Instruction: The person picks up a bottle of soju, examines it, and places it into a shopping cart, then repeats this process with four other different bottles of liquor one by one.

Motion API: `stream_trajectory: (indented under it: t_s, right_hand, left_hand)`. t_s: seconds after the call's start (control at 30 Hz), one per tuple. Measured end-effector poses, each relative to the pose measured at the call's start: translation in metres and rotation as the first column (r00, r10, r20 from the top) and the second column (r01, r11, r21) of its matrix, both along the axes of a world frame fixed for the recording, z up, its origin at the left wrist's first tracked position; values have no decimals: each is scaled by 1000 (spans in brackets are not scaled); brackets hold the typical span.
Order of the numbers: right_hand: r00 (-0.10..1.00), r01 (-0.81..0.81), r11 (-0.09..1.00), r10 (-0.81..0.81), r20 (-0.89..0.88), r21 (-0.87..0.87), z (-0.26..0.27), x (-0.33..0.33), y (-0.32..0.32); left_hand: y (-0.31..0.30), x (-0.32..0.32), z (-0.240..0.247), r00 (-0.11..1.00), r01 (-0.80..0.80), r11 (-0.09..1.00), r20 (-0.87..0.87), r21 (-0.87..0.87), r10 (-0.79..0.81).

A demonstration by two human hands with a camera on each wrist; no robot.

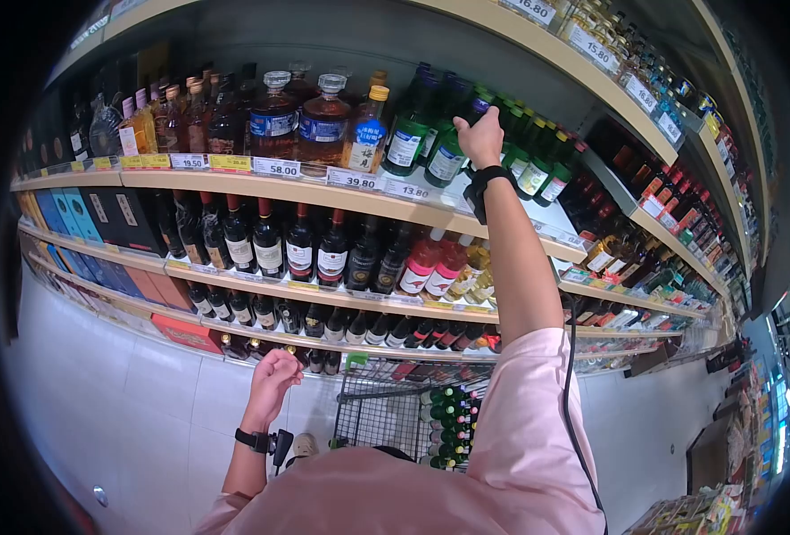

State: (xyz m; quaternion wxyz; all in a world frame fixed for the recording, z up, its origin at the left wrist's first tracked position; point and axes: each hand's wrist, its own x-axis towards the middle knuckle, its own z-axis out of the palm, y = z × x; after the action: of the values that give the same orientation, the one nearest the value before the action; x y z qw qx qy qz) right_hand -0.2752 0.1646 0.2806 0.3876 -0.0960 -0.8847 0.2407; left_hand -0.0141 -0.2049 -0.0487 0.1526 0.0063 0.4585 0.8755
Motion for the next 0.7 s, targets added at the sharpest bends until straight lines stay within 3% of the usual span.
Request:
stream_trajectory:
  t_s: [0.13,0.27,0.37,0.47,0.5,0.6,0.7]
  right_hand:
    - [997,-26,999,28,-69,23,-15,16,11]
    - [910,-243,969,240,-339,32,-23,26,18]
    - [791,-448,894,404,-459,14,12,63,12]
    - [854,-369,929,336,-397,-7,45,113,4]
    - [793,-488,872,425,-436,-37,48,118,4]
    - [799,-544,830,465,-382,-127,40,154,-14]
    - [859,-507,833,465,-214,-223,19,183,-29]
  left_hand:
    - [15,-6,19,996,55,998,-69,-38,-57]
    - [27,-14,41,984,123,991,-120,-56,-129]
    - [33,-20,54,974,173,984,-141,-49,-179]
    - [44,-31,69,954,210,976,-209,-52,-216]
    - [48,-36,77,943,220,972,-237,-78,-233]
    - [67,-53,106,909,200,975,-352,-94,-221]
    - [93,-56,145,896,356,926,-328,128,-299]
